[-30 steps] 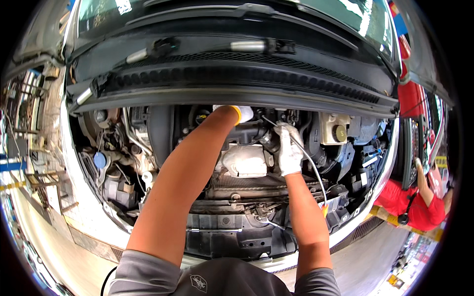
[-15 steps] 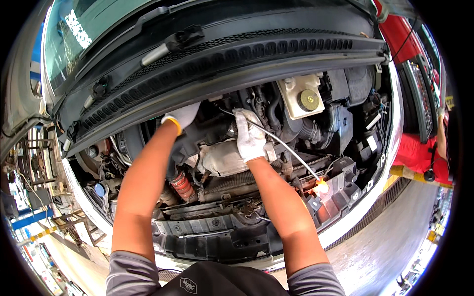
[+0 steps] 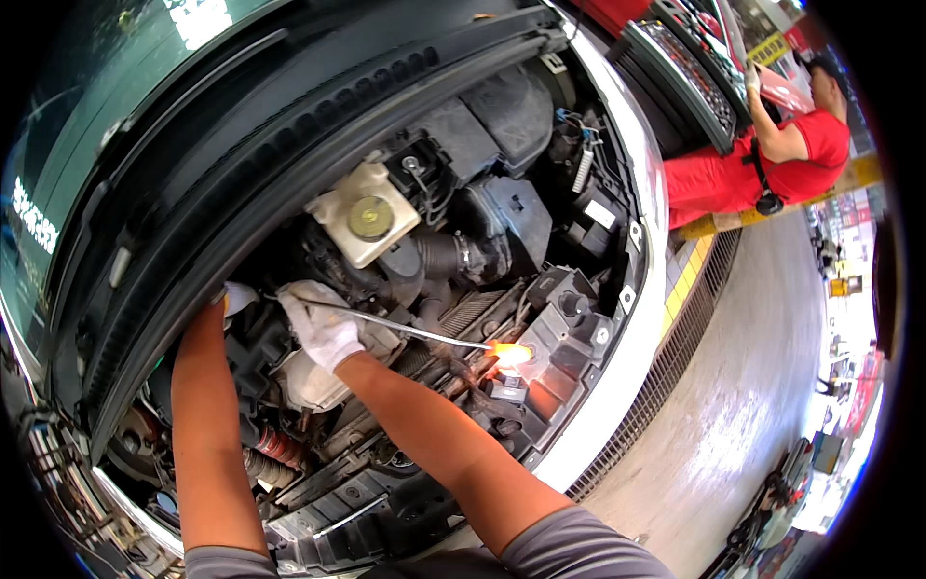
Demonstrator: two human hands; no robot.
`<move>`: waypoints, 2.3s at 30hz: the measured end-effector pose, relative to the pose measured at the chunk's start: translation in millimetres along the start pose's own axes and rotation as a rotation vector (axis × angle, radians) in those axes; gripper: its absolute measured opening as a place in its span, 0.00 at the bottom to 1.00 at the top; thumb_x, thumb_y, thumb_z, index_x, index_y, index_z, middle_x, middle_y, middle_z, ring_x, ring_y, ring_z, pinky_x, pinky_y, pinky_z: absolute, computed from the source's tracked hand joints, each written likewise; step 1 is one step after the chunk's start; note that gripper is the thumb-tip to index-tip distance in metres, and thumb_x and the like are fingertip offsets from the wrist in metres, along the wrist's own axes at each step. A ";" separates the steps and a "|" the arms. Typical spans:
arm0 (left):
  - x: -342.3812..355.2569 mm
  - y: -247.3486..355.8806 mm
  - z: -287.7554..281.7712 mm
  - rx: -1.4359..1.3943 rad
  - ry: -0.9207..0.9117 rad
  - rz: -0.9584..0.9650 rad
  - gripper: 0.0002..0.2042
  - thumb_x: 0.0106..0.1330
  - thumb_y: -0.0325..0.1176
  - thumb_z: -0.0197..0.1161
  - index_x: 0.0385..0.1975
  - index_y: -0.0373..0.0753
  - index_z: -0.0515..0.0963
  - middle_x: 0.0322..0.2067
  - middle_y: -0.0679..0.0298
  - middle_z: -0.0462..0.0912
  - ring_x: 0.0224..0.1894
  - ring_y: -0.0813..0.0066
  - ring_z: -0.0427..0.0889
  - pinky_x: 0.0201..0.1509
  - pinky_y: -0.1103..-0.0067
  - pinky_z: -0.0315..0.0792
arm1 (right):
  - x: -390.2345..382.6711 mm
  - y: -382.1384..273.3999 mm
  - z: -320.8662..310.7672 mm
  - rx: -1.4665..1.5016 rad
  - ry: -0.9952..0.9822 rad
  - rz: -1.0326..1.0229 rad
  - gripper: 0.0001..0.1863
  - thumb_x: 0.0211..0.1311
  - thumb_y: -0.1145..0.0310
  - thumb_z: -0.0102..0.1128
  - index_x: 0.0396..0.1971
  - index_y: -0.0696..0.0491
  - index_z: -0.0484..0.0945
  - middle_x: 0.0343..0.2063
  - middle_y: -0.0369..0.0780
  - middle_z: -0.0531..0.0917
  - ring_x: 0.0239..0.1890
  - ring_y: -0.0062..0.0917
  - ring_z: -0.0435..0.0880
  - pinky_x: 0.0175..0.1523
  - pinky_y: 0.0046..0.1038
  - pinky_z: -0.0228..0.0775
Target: The person works on a car engine with the hood open, using a wrench and a screwdriver to tighten bolts and adjust components. They manipulate hoses and engine parts with gloved hands, occasionally stepping back to retrieve tools or reposition themselves.
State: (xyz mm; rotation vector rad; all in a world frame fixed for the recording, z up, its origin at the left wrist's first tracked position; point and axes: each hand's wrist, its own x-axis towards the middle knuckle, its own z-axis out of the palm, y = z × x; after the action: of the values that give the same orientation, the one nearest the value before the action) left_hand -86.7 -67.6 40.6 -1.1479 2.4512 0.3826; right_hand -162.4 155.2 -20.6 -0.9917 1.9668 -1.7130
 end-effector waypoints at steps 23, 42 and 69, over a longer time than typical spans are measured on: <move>7.8 1.8 -16.0 0.006 0.024 -0.014 0.28 0.68 0.45 0.59 0.70 0.48 0.74 0.72 0.56 0.73 0.75 0.56 0.67 0.78 0.63 0.62 | 1.7 -9.8 -1.7 -0.028 0.051 -0.092 0.15 0.73 0.61 0.55 0.44 0.56 0.85 0.44 0.47 0.88 0.49 0.46 0.84 0.56 0.42 0.76; 2.1 3.6 -10.2 -0.061 0.029 0.026 0.28 0.68 0.45 0.58 0.69 0.47 0.74 0.72 0.56 0.72 0.76 0.55 0.65 0.78 0.63 0.62 | -0.7 -11.8 3.8 0.000 0.071 0.061 0.16 0.76 0.60 0.55 0.46 0.57 0.85 0.44 0.48 0.87 0.50 0.46 0.86 0.57 0.39 0.76; -115.6 -24.9 56.6 -0.389 0.282 0.070 0.27 0.73 0.48 0.58 0.69 0.43 0.71 0.55 0.55 0.86 0.53 0.56 0.87 0.59 0.67 0.81 | -2.2 -60.9 18.2 0.016 -0.060 0.074 0.17 0.77 0.61 0.60 0.48 0.61 0.83 0.42 0.45 0.88 0.44 0.28 0.88 0.53 0.28 0.81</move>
State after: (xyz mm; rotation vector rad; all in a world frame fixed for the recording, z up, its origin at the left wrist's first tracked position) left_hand 13.5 17.0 43.1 -1.3496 2.7459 0.7965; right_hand -132.0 142.2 33.8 -0.9422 1.9240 -1.6381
